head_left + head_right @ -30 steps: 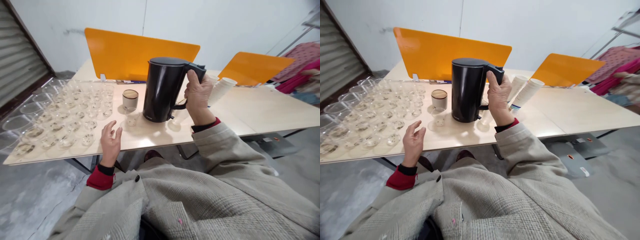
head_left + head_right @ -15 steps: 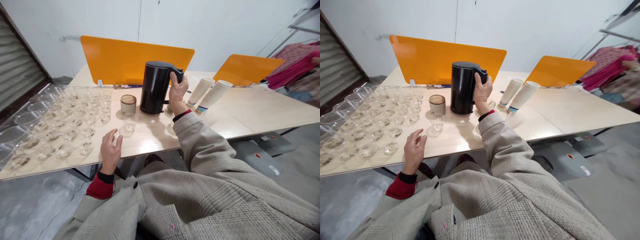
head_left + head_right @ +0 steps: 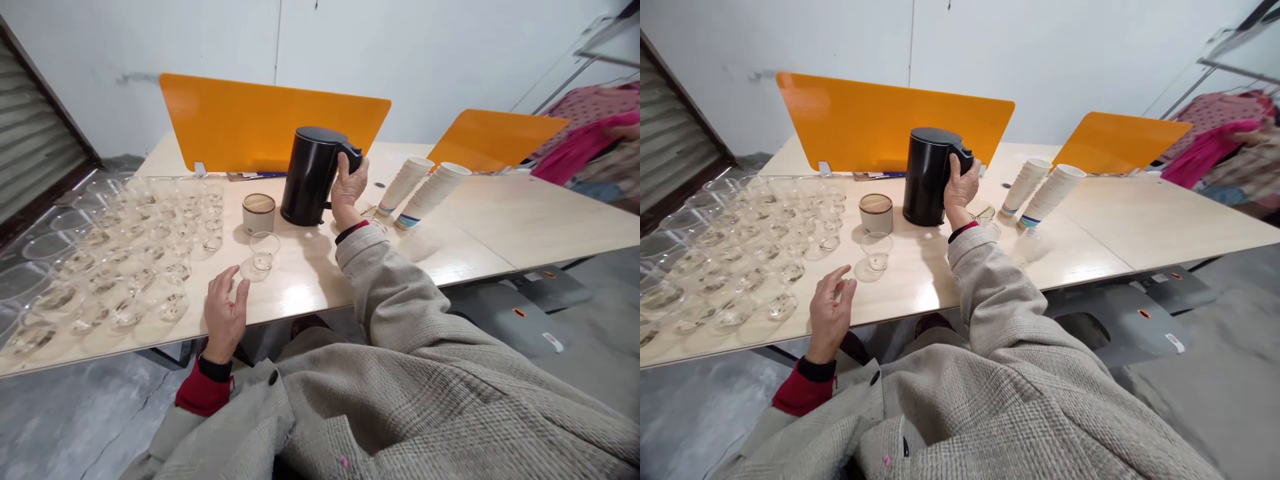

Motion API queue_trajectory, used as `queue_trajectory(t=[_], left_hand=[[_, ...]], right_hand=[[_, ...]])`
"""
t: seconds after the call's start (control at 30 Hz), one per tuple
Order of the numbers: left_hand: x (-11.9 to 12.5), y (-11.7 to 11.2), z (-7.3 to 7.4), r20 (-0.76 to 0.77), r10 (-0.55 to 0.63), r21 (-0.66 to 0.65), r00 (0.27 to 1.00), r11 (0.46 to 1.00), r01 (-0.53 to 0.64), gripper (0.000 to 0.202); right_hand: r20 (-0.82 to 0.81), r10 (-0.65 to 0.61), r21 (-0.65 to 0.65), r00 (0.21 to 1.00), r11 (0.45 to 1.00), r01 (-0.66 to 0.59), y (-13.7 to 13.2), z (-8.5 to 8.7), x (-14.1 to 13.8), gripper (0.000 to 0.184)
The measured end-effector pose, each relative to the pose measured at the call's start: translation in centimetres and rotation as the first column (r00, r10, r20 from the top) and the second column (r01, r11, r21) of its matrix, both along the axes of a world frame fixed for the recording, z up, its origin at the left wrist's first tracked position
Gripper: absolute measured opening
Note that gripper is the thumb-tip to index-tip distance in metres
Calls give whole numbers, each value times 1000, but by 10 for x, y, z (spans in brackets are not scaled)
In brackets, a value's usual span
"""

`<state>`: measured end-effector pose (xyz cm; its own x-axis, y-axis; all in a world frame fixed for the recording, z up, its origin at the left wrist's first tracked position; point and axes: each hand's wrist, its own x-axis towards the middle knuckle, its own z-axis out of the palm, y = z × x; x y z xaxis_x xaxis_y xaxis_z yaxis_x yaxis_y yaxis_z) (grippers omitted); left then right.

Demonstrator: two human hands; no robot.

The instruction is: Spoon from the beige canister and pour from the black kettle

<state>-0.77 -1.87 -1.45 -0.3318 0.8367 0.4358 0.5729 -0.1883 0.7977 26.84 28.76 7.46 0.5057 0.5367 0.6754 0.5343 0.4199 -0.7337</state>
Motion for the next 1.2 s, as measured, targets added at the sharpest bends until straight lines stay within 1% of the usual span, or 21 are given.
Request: queue_trajectory(t=[0.17,0.27,0.4,0.5,0.57,0.63,0.7,0.73,0.8,0.83,0.87,0.9,0.93,1.0,1.03,1.1,1.17,1.2], left_hand=[[-1,-1,1,18,-29,9,999,1000,29,45],[-1,-1,1,31,-30,16,999,999,30,45],[-1,-2,0,45,-36,29,998,999,34,46],[-2,-2,0,28,-35,23,999,999,35,46],[-3,-2,-1,12,-29,19,1000,999,29,46],[-4,-2,-3,1,-20,15,1000,1000,20,47],[-5,-1,-5,-2,-8,3,1000,1000,8,48],[-6,0,-7,-6,-3,-4,1000,1000,3,49],[-8,2,-8,-34,-6,-23,999,1000,6,54],[-9,4,-9,-66,-11,-29,998,1000,10,58],[-9,6,-9,-109,-19,-33,994,999,15,63],[-10,9,-9,-162,-27,-36,986,999,21,69],[-11,13,-9,-221,-35,-38,975,999,28,75],[-10,21,-8,-331,-67,-53,941,997,52,86],[-9,25,-8,-378,-92,-76,921,995,68,92],[-7,32,-7,-449,-140,-155,882,985,77,103],[-3,36,-7,-505,-171,-247,846,968,48,111],[-1,37,-7,-531,-180,-282,828,959,28,112]], right_hand=[[-9,-31,-58,999,998,31,3,-1,0,35],[18,-79,-126,997,989,81,-1,3,-1,31],[35,-141,-243,989,959,145,-9,14,-6,41],[52,-163,-325,985,930,171,-15,24,-12,56],[86,-176,-336,981,921,195,-25,26,-18,68],[157,-166,-259,974,944,203,-46,23,-27,77],[270,-120,-132,955,978,160,-83,12,-37,80],[333,-76,-101,940,988,116,-107,4,-42,79],[440,44,-133,897,991,17,-157,-17,-51,76],[479,108,-178,871,984,-24,-180,-29,-54,76],[505,179,-245,844,968,-59,-200,-41,-57,77],[522,262,-334,812,938,-89,-215,-52,-59,77],[518,341,-427,785,898,-108,-226,-63,-61,78],[500,481,-583,720,802,-130,-234,-77,-65,80],[496,538,-638,682,758,-135,-233,-81,-66,81],[502,626,-710,596,692,-129,-227,-83,-69,85],[506,683,-756,527,645,-110,-221,-79,-73,89],[504,701,-773,505,627,-99,-219,-77,-74,92]])
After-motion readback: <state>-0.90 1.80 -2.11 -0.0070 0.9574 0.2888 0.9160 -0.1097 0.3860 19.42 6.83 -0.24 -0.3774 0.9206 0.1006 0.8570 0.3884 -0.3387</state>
